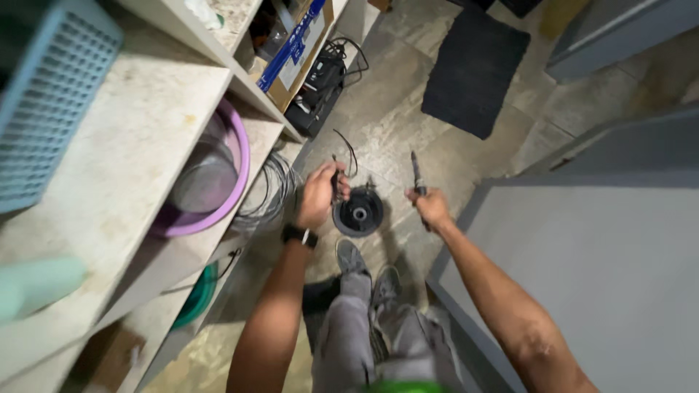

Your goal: The person stands at a shelf and uses pliers to cut and strip the end of a black cable, then coils the cable around their hand. They pick up a white power strip from the shelf, carry the coiled cable and power strip to a desk, and set them down next to a laptop.

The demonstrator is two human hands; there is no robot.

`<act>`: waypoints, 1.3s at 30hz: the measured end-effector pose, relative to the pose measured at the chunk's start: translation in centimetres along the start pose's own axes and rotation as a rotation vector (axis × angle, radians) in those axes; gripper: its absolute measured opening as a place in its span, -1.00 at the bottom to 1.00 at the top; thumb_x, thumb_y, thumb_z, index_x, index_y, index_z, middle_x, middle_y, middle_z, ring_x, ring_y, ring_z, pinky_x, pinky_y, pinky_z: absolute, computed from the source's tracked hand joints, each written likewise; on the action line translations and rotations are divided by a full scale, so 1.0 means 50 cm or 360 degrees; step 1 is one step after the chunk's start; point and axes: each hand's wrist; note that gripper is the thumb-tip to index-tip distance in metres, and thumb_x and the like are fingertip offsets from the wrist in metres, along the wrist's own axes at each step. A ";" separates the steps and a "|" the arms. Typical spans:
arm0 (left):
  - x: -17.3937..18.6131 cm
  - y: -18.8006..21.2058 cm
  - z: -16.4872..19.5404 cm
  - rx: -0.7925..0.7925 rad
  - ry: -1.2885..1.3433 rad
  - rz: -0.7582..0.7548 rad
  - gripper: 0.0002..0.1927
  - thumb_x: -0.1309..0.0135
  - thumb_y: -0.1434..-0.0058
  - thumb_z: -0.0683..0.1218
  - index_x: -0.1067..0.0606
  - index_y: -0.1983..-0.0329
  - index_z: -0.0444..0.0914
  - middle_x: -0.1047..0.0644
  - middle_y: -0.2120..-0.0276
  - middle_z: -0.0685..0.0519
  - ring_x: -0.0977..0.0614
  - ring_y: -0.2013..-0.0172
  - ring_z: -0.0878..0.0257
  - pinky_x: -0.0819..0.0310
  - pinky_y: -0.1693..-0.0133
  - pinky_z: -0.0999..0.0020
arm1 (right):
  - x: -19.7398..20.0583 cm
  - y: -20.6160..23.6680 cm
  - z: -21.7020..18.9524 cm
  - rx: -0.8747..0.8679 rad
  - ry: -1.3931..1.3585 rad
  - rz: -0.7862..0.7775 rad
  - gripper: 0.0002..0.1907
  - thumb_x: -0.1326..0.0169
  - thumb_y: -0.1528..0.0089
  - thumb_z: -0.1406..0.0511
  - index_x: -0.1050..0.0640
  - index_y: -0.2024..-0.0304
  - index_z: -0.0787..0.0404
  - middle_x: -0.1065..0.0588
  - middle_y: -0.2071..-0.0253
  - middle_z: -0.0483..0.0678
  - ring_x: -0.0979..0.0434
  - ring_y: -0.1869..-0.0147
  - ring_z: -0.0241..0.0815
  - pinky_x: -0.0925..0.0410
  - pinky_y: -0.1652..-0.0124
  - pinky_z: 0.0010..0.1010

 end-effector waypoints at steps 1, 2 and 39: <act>0.021 -0.010 -0.013 0.0039 0.0162 -0.0090 -0.71 0.21 -0.40 -0.10 -0.44 0.01 -0.38 -0.53 0.34 -0.07 -0.60 0.38 0.12 -0.54 0.32 0.26 | -0.024 -0.036 0.017 0.0070 0.0005 0.0027 -0.59 -0.25 -0.21 0.06 -0.61 0.37 0.33 -0.41 0.61 -0.08 -0.36 0.53 -0.22 -0.27 0.45 -0.28; 0.044 -0.014 -0.028 0.0091 0.0326 -0.0170 -0.68 0.24 -0.33 -0.14 -0.43 0.01 -0.40 -0.57 0.32 -0.11 -0.67 0.33 0.06 -0.61 0.25 0.23 | -0.050 -0.065 0.042 0.0127 0.0014 0.0047 -0.63 -0.25 -0.19 0.08 -0.63 0.37 0.30 -0.44 0.61 -0.10 -0.39 0.52 -0.26 -0.29 0.44 -0.31; 0.214 -0.294 -0.346 -0.1200 -0.1714 -0.0006 -0.86 0.06 -0.37 -0.17 -0.46 0.10 -0.32 -0.54 0.21 -0.15 -0.56 0.12 -0.16 -0.43 0.06 0.03 | -0.479 -0.541 0.371 0.0562 0.0851 0.0195 -0.61 -0.26 -0.18 0.06 -0.63 0.19 0.25 -0.54 0.08 0.13 -0.53 -0.05 0.16 -0.34 0.03 0.11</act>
Point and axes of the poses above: each hand's wrist, its own y-axis away from the middle knuckle, its own x-axis out of the back of the hand, z = x × y
